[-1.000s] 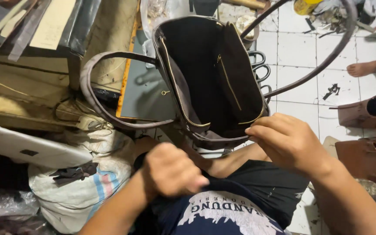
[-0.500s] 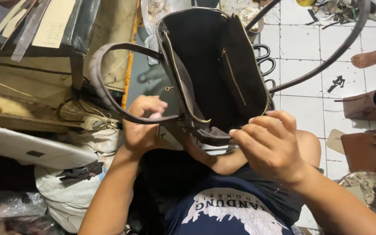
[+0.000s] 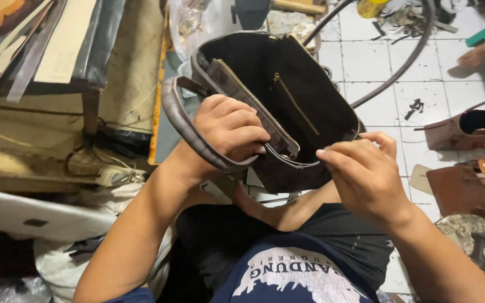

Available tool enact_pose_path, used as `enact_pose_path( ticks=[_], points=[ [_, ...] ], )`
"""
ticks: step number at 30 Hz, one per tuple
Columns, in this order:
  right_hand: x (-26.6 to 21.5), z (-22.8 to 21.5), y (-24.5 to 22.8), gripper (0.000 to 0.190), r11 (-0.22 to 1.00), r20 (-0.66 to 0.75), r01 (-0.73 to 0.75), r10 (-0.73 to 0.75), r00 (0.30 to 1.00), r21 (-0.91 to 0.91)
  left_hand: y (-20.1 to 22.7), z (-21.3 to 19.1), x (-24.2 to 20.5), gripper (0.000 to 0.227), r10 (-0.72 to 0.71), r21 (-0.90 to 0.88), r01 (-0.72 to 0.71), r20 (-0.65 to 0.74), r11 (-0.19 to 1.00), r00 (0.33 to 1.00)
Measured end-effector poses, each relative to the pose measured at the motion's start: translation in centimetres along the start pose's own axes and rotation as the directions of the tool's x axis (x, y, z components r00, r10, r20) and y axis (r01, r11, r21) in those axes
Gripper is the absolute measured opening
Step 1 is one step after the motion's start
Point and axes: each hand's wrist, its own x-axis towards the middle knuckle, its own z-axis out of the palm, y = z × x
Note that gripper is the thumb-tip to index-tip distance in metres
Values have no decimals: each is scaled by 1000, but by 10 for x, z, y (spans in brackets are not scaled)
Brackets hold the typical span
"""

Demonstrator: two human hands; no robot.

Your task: Inspecting a leather handbag by checking the zipper, interior compartments, and handles

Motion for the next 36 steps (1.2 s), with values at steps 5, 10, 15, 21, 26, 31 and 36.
enact_pose_path(
  ticks=[5, 10, 15, 21, 26, 31, 36],
  points=[
    [6, -1, -10, 27, 998, -8, 52, -52, 999, 33, 0, 5, 4, 27, -43, -50, 46, 57, 998, 997],
    [21, -3, 6, 25, 990, -21, 95, -93, 995, 107, 2, -3, 9, 25, -83, -70, 89, 84, 994, 993],
    [42, -14, 28, 22, 975, 36, 65, -74, 997, 212, 4, -14, 19, 13, -142, -203, 165, 121, 965, 982],
    [52, -15, 35, 31, 977, 57, 80, -93, 994, 199, 3, -11, 24, 8, -231, -211, 243, 80, 947, 970],
    [55, -17, 39, 17, 983, 69, 95, -107, 992, 154, 1, 3, 21, 11, -239, -147, 249, 83, 957, 968],
    [61, -23, 37, 10, 973, 83, 152, -168, 982, 173, 3, 6, 23, 5, -236, -137, 248, 99, 959, 967],
    [52, -18, 36, 21, 985, 104, 142, -152, 983, 95, 6, 11, 24, 9, -224, -83, 232, 95, 969, 970]
  ],
)
